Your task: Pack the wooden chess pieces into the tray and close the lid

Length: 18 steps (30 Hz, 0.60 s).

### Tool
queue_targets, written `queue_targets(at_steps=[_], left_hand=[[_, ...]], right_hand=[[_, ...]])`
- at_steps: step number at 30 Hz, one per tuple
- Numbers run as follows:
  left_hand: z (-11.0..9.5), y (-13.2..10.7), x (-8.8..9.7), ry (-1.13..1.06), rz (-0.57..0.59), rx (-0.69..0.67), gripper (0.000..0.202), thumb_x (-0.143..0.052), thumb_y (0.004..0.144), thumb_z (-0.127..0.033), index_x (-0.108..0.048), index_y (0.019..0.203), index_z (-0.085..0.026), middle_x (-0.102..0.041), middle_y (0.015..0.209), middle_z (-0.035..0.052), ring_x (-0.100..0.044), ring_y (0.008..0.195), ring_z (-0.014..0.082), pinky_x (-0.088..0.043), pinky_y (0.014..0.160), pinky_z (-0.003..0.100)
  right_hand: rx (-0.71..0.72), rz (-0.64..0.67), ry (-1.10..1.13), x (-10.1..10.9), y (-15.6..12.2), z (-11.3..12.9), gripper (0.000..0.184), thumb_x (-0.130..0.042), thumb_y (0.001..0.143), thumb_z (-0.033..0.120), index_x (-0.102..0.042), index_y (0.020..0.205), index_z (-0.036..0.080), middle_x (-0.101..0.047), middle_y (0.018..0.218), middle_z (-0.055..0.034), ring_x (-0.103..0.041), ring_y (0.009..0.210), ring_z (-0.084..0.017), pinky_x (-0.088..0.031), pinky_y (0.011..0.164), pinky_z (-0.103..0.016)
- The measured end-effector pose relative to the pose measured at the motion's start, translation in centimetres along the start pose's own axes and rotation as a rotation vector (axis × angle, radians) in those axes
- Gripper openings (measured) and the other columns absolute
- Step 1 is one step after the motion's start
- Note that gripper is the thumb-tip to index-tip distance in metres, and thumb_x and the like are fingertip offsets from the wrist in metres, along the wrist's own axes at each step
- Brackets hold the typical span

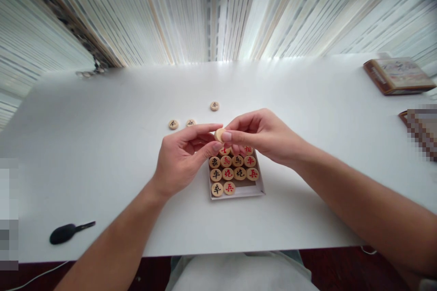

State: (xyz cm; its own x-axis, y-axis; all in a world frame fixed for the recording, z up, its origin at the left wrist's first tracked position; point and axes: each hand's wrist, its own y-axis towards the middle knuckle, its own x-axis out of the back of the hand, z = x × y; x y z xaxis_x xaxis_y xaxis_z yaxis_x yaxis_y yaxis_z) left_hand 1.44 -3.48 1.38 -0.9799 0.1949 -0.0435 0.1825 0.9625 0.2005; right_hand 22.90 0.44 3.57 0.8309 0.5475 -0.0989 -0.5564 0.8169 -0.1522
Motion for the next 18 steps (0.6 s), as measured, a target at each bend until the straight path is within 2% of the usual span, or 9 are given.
queue_targets(at_steps=[4, 7, 11, 15, 18], left_hand=[[0.37, -0.12, 0.03, 0.030, 0.059, -0.042, 0.030, -0.091, 0.088, -0.024, -0.086, 0.118, -0.026, -0.087, 0.112, 0.0064, -0.084, 0.092, 0.0185, -0.070, 0.088, 0.028], [0.48, -0.10, 0.01, 0.030, 0.079, -0.057, 0.030, -0.090, 0.089, -0.022, -0.085, 0.119, -0.027, -0.086, 0.114, 0.0056, -0.084, 0.095, 0.0186, -0.069, 0.090, 0.027], [0.28, 0.06, 0.02, 0.005, 0.076, -0.028, 0.028, -0.089, 0.090, -0.024, -0.085, 0.118, -0.025, -0.087, 0.108, 0.0064, -0.083, 0.092, 0.0195, -0.070, 0.085, 0.028], [-0.01, 0.17, 0.04, 0.000, 0.045, 0.003, 0.027, -0.090, 0.090, -0.028, -0.086, 0.116, -0.023, -0.086, 0.105, 0.0074, -0.082, 0.088, 0.0194, -0.070, 0.079, 0.027], [-0.12, 0.20, 0.03, -0.014, 0.036, 0.010, 0.026, -0.090, 0.090, -0.030, -0.086, 0.115, -0.023, -0.086, 0.103, 0.0071, -0.081, 0.083, 0.0180, -0.069, 0.074, 0.025]], right_hand=[[-0.017, -0.006, -0.048, -0.13, -0.05, -0.08, 0.038, -0.098, 0.077, 0.050, -0.081, 0.077, 0.016, -0.068, 0.061, -0.0003, -0.058, 0.054, -0.010, -0.041, 0.048, -0.022], [-0.026, -0.016, -0.042, -0.26, -0.03, 0.02, 0.041, -0.096, 0.078, 0.053, -0.079, 0.074, 0.016, -0.070, 0.062, -0.0017, -0.061, 0.053, -0.011, -0.042, 0.046, -0.022], [-0.045, -0.002, 0.041, -0.31, 0.06, 0.24, 0.040, -0.095, 0.079, 0.051, -0.079, 0.075, 0.015, -0.072, 0.063, -0.0024, -0.062, 0.051, -0.011, -0.044, 0.046, -0.022], [-0.064, 0.046, 0.162, -0.13, 0.10, 0.21, 0.029, -0.095, 0.080, 0.041, -0.082, 0.081, 0.015, -0.076, 0.069, -0.0027, -0.065, 0.053, -0.011, -0.050, 0.051, -0.023], [-0.061, 0.084, 0.183, 0.03, 0.07, 0.13, 0.023, -0.094, 0.081, 0.035, -0.084, 0.086, 0.015, -0.075, 0.069, -0.0015, -0.063, 0.055, -0.011, -0.049, 0.052, -0.022]])
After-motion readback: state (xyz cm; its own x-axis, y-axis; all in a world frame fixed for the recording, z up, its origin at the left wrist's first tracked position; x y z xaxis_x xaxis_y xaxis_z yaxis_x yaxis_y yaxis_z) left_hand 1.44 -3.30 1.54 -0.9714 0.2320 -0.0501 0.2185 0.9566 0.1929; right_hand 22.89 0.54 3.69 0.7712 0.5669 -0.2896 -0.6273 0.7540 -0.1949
